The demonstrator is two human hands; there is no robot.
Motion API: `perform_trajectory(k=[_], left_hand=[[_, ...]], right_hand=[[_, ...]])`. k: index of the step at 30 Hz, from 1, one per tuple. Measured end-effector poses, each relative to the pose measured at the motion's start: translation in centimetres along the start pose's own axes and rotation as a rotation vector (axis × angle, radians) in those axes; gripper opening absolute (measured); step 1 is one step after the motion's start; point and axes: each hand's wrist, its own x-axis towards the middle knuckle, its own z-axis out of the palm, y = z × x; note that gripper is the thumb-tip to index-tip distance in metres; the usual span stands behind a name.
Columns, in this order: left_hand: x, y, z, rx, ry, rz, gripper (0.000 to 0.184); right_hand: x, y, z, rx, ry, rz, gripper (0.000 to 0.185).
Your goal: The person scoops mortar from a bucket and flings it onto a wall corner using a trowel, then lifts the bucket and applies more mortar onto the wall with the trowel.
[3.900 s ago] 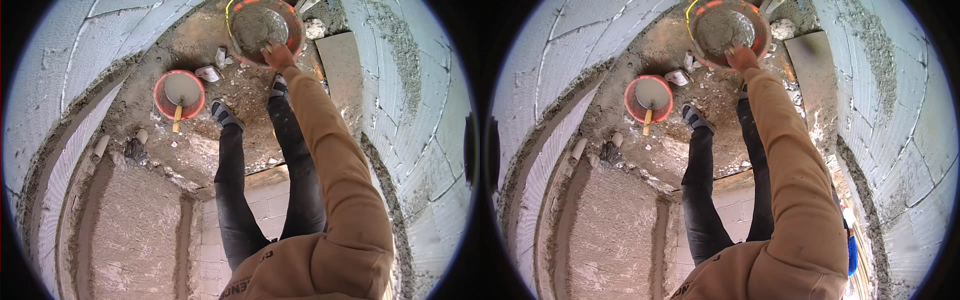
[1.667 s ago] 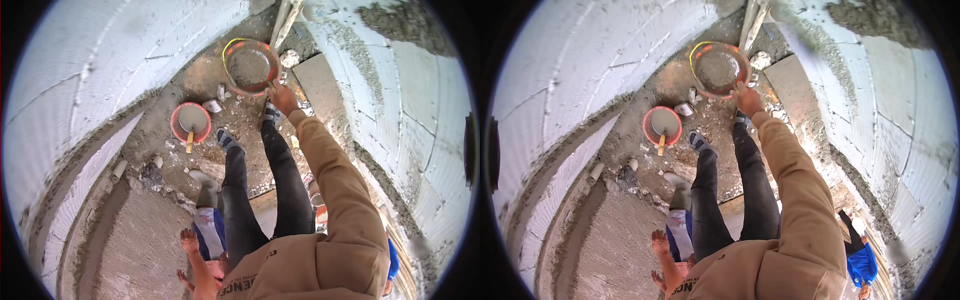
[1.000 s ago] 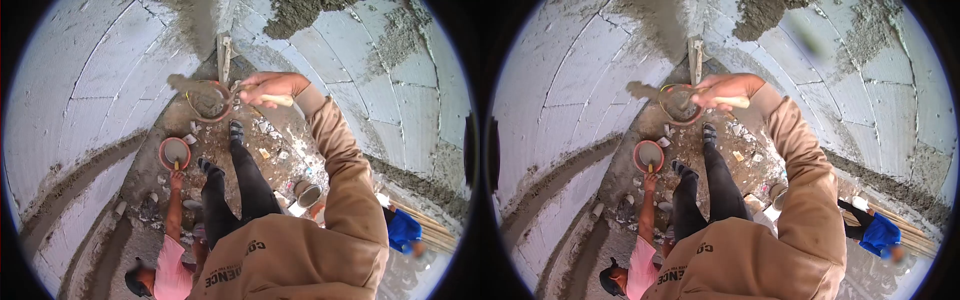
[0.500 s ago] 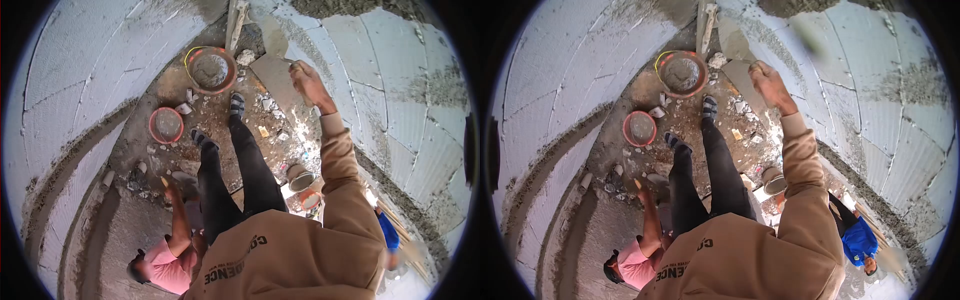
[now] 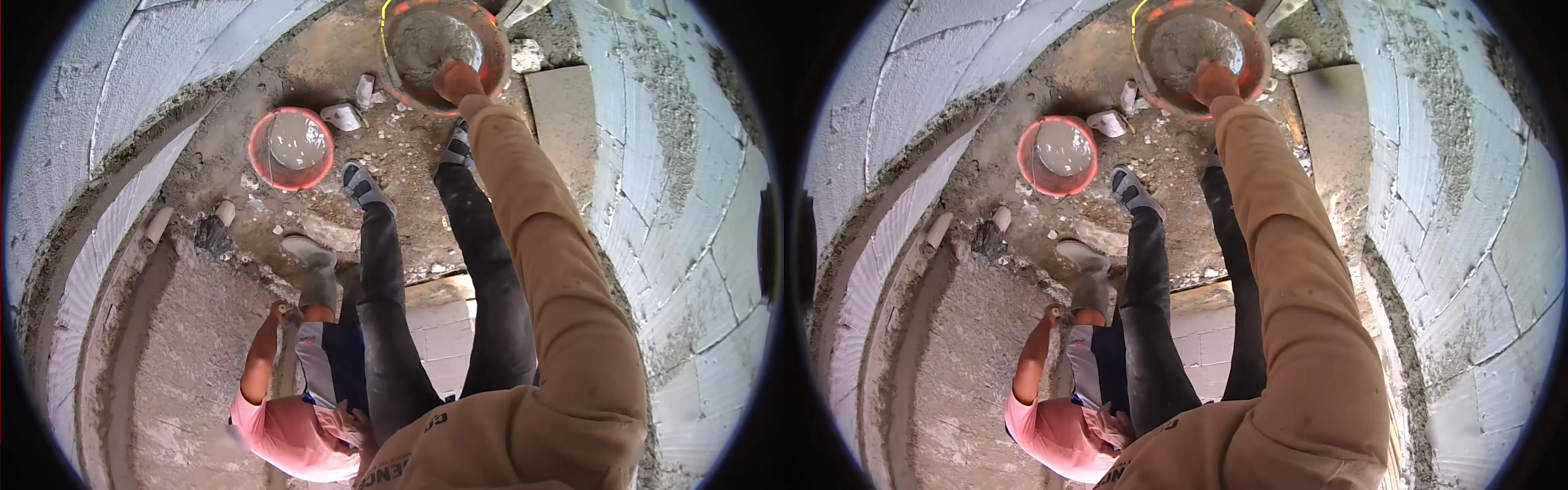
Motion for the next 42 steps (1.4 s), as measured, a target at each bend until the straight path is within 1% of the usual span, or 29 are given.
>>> perform_trajectory(k=[1, 3, 6, 8, 9, 12, 13, 15, 17, 20, 21, 23, 26, 27, 28, 29, 30, 31, 32, 33, 34, 36, 38, 39, 41, 42], left_hand=[[0.1, 0.3, 0.2, -0.011, -0.026, -0.001, 0.026], [0.0, 0.3, -0.8, -0.003, -0.029, 0.001, 0.027], [1.0, -0.3, -1.2, -0.016, 0.039, 0.049, 0.026], [2.3, -0.3, -2.0, -0.013, 0.099, 0.113, 0.024], [3.5, 0.9, -3.3, -0.009, 0.091, 0.103, 0.022], [6.6, 1.8, -5.8, -0.048, 0.145, 0.204, 0.023], [7.2, 2.2, -6.6, -0.099, 0.12, 0.176, 0.023], [8.2, 3.4, -8.4, -0.21, 0.112, 0.21, 0.024], [8.7, 3.6, -9.2, -0.31, 0.108, 0.266, 0.024], [9.2, 2.4, -7.7, -0.261, 0.168, 0.349, 0.023], [9.1, 5.0, -10.7, -0.446, 0.051, 0.302, 0.024], [9.5, 3.7, -9.7, -0.365, 0.045, 0.321, 0.026], [10.8, 2.8, -8.4, -0.316, 0.06, 0.363, 0.029], [10.8, 2.9, -8.1, -0.309, 0.066, 0.378, 0.029], [10.5, 5.5, -10.8, -0.339, -0.017, 0.357, 0.03], [10.0, 10.3, -15.8, -0.37, -0.097, 0.334, 0.03], [10.0, 10.9, -15.8, -0.385, -0.099, 0.332, 0.029], [10.0, 11.5, -15.8, -0.399, -0.101, 0.33, 0.029], [10.4, 8.2, -11.8, -0.398, -0.025, 0.35, 0.028], [10.5, 5.9, -9.2, -0.393, 0.041, 0.367, 0.027], [10.5, 5.2, -8.7, -0.38, 0.048, 0.347, 0.025], [11.0, 4.7, -7.7, -0.368, 0.072, 0.309, 0.022], [10.8, 4.1, -5.6, -0.398, 0.051, 0.255, 0.019], [10.3, 3.3, -5.5, -0.405, 0.039, 0.226, 0.018], [10.6, 4.5, -4.6, -0.378, 0.0, 0.202, 0.017], [10.3, 4.5, -4.5, -0.354, -0.029, 0.186, 0.016]], right_hand=[[-0.8, -0.2, 0.0, 0.061, 0.012, -0.047, 0.039], [-4.0, 0.4, -1.5, 0.211, 0.069, -0.109, 0.043], [-8.8, -0.3, -6.5, 0.18, 0.051, -0.014, 0.045], [-10.9, -1.1, -10.4, 0.18, 0.074, -0.015, 0.046], [-11.8, -1.8, -12.6, 0.178, 0.091, -0.019, 0.046], [-16.1, -4.2, -20.0, 0.206, 0.18, -0.058, 0.044], [-17.6, -5.4, -22.8, 0.245, 0.254, -0.111, 0.043], [-21.4, -8.1, -29.5, 0.278, 0.247, -0.132, 0.043], [-24.5, -10.3, -34.8, 0.289, 0.283, -0.224, 0.039], [-30.5, -14.9, -45.2, 0.338, 0.224, -0.385, 0.04], [-31.7, -15.1, -47.1, 0.353, 0.139, -0.434, 0.042], [-33.5, -15.3, -49.6, 0.39, -0.047, -0.535, 0.046], [-35.1, -13.1, -53.3, 0.613, -0.329, -0.627, 0.05], [-34.5, -11.1, -53.1, 0.696, -0.525, -0.488, 0.052], [-33.9, -9.1, -52.9, 0.76, -0.696, -0.323, 0.054], [-32.5, -6.6, -52.9, 0.856, -0.838, -0.168, 0.054], [-31.1, -3.9, -52.9, 0.948, -0.978, -0.006, 0.054], [-28.8, -0.1, -52.0, 0.993, -0.958, 0.091, 0.05], [-26.3, 3.9, -51.1, 1.036, -0.935, 0.191, 0.047], [-24.5, 7.1, -51.1, 0.983, -0.613, 0.281, 0.041], [-23.8, 9.6, -50.5, 0.915, -0.3, 0.365, 0.035], [-24.6, 12.6, -53.0, 1.077, 0.119, 0.331, 0.036], [-28.8, 12.9, -55.9, 0.891, 0.266, 0.208, 0.031], [-30.7, 12.0, -55.4, 0.863, 0.251, 0.22, 0.029], [-32.0, 10.3, -55.0, 0.803, 0.25, 0.201, 0.027], [-32.0, 8.5, -53.6, 0.814, 0.212, 0.217, 0.023]])
